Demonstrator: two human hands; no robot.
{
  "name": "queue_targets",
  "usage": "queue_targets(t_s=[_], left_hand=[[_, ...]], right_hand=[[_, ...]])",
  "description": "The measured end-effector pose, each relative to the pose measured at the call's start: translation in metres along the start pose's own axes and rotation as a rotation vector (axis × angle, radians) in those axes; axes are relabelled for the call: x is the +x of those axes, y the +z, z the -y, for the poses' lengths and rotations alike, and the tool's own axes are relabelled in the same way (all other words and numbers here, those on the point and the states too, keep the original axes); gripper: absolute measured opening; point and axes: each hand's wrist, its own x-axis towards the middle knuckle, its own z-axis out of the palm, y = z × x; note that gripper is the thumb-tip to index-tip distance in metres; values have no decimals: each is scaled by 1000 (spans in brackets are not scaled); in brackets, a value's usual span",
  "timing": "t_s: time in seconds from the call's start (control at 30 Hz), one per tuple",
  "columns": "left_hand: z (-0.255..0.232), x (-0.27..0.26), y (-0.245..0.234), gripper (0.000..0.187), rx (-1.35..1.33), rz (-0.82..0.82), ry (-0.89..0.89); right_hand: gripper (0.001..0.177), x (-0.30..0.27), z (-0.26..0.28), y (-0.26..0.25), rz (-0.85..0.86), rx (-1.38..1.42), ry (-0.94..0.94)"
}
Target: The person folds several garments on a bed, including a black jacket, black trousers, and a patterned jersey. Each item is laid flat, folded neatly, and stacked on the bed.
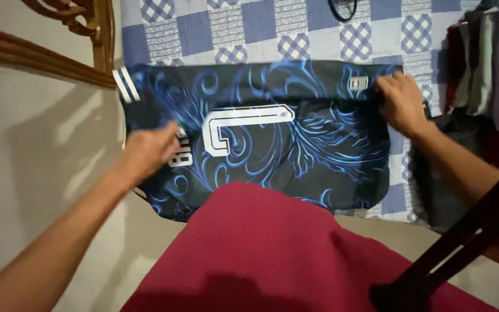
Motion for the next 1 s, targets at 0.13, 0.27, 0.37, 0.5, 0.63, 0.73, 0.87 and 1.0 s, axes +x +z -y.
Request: queue_targets(t_s=[0.13,0.27,0.37,0.5,0.63,0.73,0.87,1.0], left_hand=[[-5,-23,35,22,-1,245,-3],[-7,-19,45,27,37,252,126],[-11,-14,41,32,91,118,280],[-21,-1,34,39,154,176,91],[-35,13,27,50,218,76,105],[-39,22,21,39,226,78,97],[-27,54,9,34,231,57,26],[1,102,-4,36,217,124,-4]], right_hand=[[49,-9,24,0,-7,28,113],[39,-11,30,-6,-32,10,133],[31,-14,31,-9,-70,-7,161],[25,-27,31,-3,-57,-56,201],[51,-30,27,12,42,-54,219],[46,-33,26,21,49,-82,295],[46,-32,27,24,84,-112,358],[47,-28,29,20,128,-95,415]])
